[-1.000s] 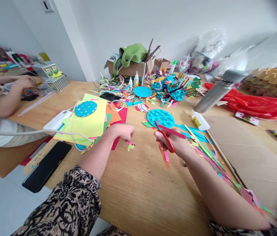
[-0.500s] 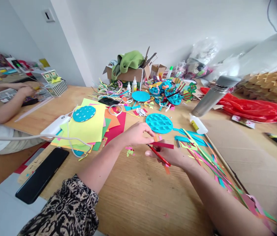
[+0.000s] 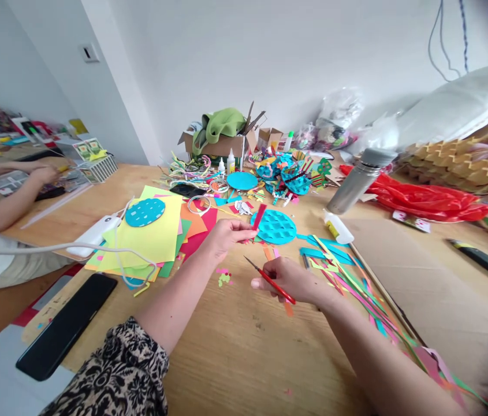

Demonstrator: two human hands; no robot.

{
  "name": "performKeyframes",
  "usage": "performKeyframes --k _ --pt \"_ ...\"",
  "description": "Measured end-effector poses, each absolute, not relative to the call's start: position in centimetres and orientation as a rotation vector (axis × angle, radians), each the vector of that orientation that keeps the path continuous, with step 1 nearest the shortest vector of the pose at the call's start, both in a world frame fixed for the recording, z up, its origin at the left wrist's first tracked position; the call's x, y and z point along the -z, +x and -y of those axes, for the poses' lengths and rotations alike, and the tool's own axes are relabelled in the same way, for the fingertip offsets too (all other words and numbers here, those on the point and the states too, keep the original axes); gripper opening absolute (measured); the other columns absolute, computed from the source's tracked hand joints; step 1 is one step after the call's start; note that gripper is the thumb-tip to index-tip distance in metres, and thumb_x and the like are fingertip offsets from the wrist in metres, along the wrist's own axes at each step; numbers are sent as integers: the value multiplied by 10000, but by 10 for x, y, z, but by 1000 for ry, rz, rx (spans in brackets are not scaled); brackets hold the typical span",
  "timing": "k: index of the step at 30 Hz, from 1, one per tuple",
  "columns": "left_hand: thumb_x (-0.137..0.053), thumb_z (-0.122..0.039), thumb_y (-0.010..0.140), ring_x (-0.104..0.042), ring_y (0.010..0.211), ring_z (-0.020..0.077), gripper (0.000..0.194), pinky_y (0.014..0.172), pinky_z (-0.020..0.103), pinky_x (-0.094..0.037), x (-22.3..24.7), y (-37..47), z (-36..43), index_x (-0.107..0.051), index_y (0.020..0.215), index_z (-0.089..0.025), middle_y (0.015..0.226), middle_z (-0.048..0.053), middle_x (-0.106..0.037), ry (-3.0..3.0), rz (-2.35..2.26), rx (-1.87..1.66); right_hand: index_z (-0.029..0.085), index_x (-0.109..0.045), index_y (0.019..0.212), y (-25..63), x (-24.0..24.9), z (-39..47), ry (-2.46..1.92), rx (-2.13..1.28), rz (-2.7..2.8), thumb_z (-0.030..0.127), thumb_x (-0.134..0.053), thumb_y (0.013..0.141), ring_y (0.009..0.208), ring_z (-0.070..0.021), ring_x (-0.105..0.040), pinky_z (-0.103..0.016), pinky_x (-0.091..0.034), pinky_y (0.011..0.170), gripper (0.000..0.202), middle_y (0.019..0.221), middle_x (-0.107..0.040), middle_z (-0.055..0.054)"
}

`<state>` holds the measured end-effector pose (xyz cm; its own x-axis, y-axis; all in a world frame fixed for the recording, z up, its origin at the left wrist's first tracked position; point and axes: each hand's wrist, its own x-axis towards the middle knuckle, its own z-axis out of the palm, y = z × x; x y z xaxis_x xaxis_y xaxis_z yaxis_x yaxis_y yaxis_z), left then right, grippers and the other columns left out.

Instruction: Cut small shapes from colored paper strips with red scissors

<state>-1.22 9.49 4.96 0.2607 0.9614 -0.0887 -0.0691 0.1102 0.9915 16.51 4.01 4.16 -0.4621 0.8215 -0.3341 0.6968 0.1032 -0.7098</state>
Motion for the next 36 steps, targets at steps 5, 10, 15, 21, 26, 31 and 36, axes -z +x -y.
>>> performKeyframes --k 5,10,15,21,26,31,36 --pt "-798 -188 506 -534 547 65 222 588 215 -417 -49 -14 -100 -671 676 -122 614 1 -621 821 -977 -1144 181 -485 596 163 -34 -42 -1506 -1345 2002 657 -603 700 399 -124 -566 -185 -365 342 501 510 -590 -6" --pt "-789 -148 513 -558 571 66 219 592 206 -418 -46 -7 -96 -668 693 -118 644 10 -640 776 -980 -1190 177 -499 626 159 -34 -40 -1465 -1265 1833 630 -587 738 402 -124 -575 -184 -379 357 475 502 -570 6" --pt "-798 -172 518 -543 541 59 210 578 206 -413 -47 -1 -90 -652 661 -122 618 1 -627 773 -994 -1179 166 -523 641 157 -34 -39 -1470 -1285 1762 607 -592 751 400 -130 -584 -190 -405 363 460 487 -568 6" --pt "-807 -176 498 -522 532 53 232 570 206 -407 -43 1 -90 -665 675 -123 615 -7 -614 740 -972 -1162 158 -534 638 158 -33 -42 -1507 -1283 1690 611 -592 752 395 -123 -582 -183 -406 355 471 485 -572 1" --pt "-810 -203 482 -510 522 61 237 565 211 -397 -45 1 -90 -636 625 -130 559 -20 -577 732 -987 -1242 154 -540 624 159 -37 -42 -1486 -1356 1694 600 -607 748 381 -111 -564 -181 -412 354 468 473 -568 3" --pt "-802 -212 486 -506 532 68 225 579 219 -395 -48 2 -88 -619 585 -128 551 -15 -571 765 -967 -1304 152 -542 613 158 -37 -42 -1498 -1368 1659 584 -620 746 369 -109 -552 -179 -407 344 459 456 -558 7" --pt "-791 -198 486 -507 544 71 199 589 227 -395 -46 6 -86 -638 590 -126 562 -11 -580 801 -953 -1284 153 -541 610 158 -35 -43 -1479 -1345 1625 580 -619 750 361 -110 -552 -176 -404 339 456 446 -552 8"
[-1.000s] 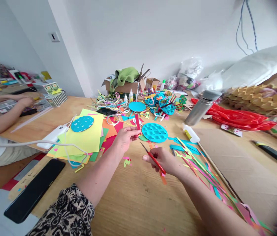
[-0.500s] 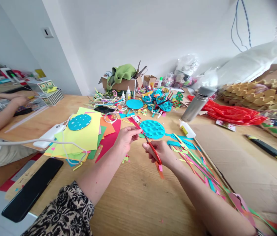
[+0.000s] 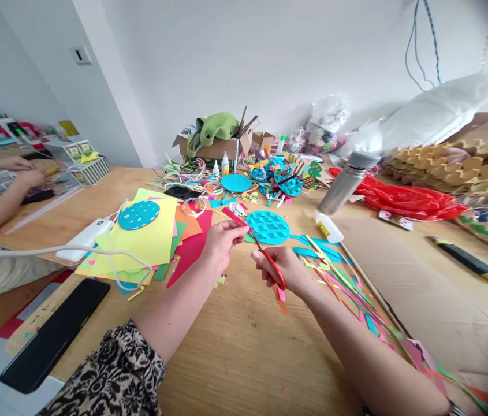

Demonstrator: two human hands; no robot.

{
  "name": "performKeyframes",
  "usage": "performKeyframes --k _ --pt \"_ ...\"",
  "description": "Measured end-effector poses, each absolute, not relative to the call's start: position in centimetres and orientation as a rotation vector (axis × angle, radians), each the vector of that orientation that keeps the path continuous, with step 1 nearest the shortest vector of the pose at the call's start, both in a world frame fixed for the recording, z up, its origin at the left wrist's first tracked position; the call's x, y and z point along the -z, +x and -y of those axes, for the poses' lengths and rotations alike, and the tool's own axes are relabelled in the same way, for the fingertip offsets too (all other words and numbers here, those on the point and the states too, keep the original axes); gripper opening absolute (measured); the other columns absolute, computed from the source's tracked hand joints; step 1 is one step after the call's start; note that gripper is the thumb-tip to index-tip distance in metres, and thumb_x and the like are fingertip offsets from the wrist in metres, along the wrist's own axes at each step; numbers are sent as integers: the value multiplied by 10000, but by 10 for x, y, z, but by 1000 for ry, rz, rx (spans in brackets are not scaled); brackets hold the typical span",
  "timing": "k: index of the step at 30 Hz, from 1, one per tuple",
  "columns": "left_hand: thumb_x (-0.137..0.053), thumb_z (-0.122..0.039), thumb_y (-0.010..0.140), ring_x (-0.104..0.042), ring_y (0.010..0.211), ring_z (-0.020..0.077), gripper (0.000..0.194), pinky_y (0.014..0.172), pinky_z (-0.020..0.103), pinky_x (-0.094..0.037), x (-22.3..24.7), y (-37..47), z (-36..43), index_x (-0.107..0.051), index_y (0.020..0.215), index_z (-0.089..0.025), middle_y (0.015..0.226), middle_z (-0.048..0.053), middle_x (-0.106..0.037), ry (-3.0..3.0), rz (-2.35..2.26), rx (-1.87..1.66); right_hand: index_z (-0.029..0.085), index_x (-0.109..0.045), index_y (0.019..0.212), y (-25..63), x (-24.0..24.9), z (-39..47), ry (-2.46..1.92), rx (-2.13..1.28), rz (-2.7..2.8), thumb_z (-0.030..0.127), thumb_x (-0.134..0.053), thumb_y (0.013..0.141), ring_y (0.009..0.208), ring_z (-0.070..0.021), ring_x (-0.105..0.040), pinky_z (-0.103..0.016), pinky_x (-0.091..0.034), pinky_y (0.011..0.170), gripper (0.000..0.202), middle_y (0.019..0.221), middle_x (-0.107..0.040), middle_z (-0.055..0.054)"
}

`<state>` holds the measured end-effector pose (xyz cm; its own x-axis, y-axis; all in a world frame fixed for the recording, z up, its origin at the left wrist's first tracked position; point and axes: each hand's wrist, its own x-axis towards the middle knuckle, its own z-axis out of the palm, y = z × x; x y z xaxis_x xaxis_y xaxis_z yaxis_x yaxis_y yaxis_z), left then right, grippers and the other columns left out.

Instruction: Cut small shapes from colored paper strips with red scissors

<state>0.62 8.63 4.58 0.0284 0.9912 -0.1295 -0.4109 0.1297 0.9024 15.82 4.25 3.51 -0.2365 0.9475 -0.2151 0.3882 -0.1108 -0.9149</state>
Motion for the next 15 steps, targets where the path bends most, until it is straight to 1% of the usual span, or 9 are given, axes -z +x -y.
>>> performKeyframes --k 3,9,15 --pt "-788 -184 491 -521 564 72 202 613 232 -410 -44 8 -85 -660 635 -125 602 -4 -602 791 -952 -1265 153 -538 609 158 -36 -43 -1459 -1353 1613 583 -613 754 361 -107 -549 -174 -401 340 460 451 -554 5" --pt "-789 -185 503 -536 552 81 202 606 239 -426 -39 11 -83 -644 629 -122 595 0 -604 787 -963 -1232 148 -536 613 158 -39 -42 -1449 -1332 1601 610 -597 752 373 -110 -557 -180 -410 358 486 464 -559 -4" --pt "-784 -201 521 -534 549 76 207 600 233 -431 -39 11 -81 -659 664 -122 613 0 -614 828 -951 -1209 143 -541 619 158 -41 -40 -1438 -1323 1606 625 -585 752 378 -111 -558 -184 -411 364 502 480 -567 -11"
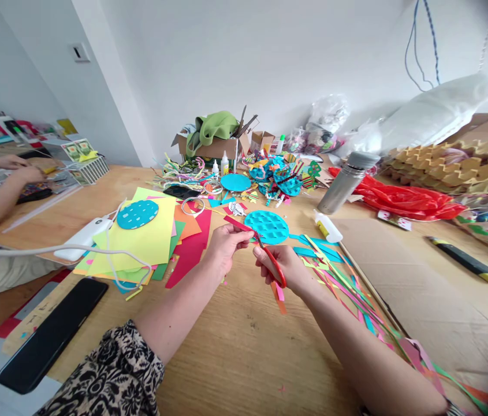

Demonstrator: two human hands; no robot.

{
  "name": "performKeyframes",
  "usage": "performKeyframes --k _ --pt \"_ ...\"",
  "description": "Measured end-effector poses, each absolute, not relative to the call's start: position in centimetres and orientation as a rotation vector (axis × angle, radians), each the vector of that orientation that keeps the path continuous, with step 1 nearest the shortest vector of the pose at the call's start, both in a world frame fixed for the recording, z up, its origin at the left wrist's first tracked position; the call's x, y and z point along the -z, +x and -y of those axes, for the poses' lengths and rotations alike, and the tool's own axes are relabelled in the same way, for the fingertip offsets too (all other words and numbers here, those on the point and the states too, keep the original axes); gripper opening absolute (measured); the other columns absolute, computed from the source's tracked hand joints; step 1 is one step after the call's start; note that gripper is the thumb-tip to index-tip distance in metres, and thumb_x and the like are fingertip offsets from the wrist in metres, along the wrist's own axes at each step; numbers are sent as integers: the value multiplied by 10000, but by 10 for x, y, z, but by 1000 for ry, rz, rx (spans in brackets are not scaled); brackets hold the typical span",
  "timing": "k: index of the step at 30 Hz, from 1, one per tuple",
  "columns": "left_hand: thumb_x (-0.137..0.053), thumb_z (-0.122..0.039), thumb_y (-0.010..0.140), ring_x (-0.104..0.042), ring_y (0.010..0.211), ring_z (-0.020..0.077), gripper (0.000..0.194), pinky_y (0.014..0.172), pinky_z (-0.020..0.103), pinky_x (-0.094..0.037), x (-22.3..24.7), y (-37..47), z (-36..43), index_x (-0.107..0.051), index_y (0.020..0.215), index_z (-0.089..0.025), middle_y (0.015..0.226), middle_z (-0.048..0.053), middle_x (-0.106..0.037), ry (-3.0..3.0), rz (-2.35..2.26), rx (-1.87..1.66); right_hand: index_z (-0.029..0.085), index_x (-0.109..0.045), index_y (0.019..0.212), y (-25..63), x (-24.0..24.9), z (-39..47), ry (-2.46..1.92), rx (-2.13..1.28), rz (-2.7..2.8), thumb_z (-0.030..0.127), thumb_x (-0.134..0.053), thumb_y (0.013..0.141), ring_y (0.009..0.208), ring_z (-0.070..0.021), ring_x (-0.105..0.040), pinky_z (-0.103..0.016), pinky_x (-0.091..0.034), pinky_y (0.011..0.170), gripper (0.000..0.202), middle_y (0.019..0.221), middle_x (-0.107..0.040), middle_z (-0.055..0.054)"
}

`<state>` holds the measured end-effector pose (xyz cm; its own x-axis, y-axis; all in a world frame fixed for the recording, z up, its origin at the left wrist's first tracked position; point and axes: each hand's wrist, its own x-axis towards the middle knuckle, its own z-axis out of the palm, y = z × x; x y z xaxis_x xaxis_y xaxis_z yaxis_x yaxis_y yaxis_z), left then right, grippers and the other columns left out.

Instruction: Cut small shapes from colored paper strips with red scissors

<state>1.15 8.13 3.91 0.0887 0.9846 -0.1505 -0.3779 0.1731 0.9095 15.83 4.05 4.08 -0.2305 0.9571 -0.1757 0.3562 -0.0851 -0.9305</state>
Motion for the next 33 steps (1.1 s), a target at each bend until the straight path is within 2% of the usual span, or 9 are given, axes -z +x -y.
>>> performKeyframes --k 4,11,24,33 --pt "-786 -206 518 -521 537 76 207 580 230 -422 -41 11 -80 -645 647 -125 579 -12 -592 863 -965 -1202 145 -539 611 158 -40 -41 -1447 -1308 1606 622 -591 748 361 -111 -551 -179 -394 348 498 464 -561 -6" --pt "-767 -165 531 -566 593 97 244 612 249 -442 -39 10 -82 -658 745 -123 689 24 -653 900 -936 -1153 150 -539 614 160 -35 -43 -1432 -1306 1590 613 -600 746 353 -118 -558 -181 -392 339 485 456 -563 0" --pt "-735 -113 542 -607 659 131 249 645 272 -462 -42 11 -80 -640 772 -114 715 46 -664 870 -914 -1137 145 -551 636 159 -37 -43 -1420 -1298 1622 645 -578 744 391 -120 -576 -187 -415 368 512 495 -583 -12" --pt "-730 -106 540 -580 613 110 225 608 258 -440 -44 11 -79 -642 746 -121 680 23 -641 835 -897 -1126 152 -545 633 160 -35 -42 -1400 -1303 1616 659 -567 742 383 -121 -568 -196 -418 366 519 485 -575 -7"
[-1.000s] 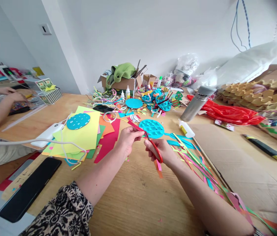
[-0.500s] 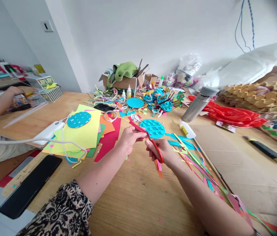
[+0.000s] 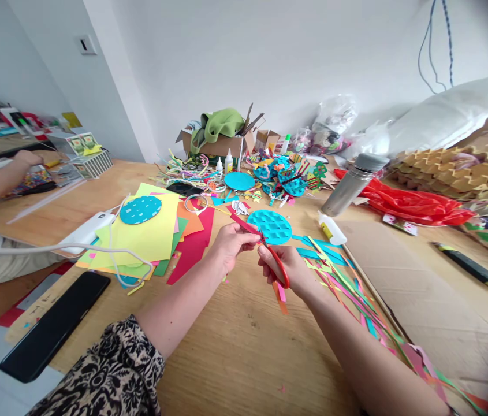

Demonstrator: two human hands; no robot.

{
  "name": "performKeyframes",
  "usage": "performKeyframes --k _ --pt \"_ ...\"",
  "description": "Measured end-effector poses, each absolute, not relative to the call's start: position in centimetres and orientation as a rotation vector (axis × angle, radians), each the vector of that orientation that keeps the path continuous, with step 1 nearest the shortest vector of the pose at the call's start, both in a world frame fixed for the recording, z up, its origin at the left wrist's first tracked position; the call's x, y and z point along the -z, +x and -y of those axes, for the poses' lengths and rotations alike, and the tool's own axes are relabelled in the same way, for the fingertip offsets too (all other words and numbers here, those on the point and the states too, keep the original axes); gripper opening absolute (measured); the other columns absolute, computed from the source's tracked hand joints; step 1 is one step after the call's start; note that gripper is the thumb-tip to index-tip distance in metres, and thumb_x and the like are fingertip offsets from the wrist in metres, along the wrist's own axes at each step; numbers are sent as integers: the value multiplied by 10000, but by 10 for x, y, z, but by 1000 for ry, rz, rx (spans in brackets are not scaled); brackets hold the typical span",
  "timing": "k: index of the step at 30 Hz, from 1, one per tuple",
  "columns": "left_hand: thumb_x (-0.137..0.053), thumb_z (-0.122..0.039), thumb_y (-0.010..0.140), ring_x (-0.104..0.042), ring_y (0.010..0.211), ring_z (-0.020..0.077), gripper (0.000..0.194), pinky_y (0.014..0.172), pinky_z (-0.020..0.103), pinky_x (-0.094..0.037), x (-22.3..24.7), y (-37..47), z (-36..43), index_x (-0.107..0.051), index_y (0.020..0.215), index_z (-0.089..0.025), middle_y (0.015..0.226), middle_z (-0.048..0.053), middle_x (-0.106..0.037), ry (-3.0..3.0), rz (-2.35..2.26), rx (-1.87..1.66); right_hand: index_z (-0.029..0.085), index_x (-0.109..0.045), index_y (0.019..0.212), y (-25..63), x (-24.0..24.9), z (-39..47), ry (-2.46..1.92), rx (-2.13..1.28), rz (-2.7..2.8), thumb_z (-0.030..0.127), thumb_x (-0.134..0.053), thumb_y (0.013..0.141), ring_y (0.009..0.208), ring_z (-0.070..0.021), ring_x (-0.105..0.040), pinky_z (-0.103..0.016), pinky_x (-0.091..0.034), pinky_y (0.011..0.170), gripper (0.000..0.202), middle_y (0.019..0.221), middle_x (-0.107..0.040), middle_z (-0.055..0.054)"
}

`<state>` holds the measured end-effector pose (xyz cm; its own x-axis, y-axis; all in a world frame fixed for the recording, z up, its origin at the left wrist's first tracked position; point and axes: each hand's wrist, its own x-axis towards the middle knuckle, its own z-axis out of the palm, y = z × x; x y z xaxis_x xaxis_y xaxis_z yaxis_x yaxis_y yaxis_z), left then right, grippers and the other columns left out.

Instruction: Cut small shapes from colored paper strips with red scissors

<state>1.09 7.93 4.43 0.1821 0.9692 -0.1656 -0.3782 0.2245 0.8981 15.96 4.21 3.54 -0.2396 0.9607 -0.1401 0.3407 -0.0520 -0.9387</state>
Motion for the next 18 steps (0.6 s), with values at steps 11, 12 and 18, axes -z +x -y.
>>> performKeyframes --k 11,12,18 --pt "-735 -112 533 -550 573 91 236 600 251 -422 -45 10 -79 -645 750 -117 661 14 -630 825 -881 -1102 150 -549 624 160 -36 -43 -1432 -1302 1597 641 -584 739 377 -120 -567 -191 -415 355 505 480 -577 -4" --pt "-737 -117 535 -555 579 95 236 601 253 -424 -45 10 -79 -646 753 -117 663 16 -632 830 -877 -1098 151 -549 623 160 -36 -43 -1435 -1302 1594 641 -585 738 377 -120 -567 -192 -416 355 505 479 -577 -4" --pt "-713 -103 547 -559 577 101 249 600 254 -427 -43 10 -80 -633 781 -120 636 9 -619 856 -875 -1093 154 -544 620 160 -36 -43 -1434 -1284 1627 639 -584 740 379 -121 -570 -192 -417 355 502 484 -580 -7"
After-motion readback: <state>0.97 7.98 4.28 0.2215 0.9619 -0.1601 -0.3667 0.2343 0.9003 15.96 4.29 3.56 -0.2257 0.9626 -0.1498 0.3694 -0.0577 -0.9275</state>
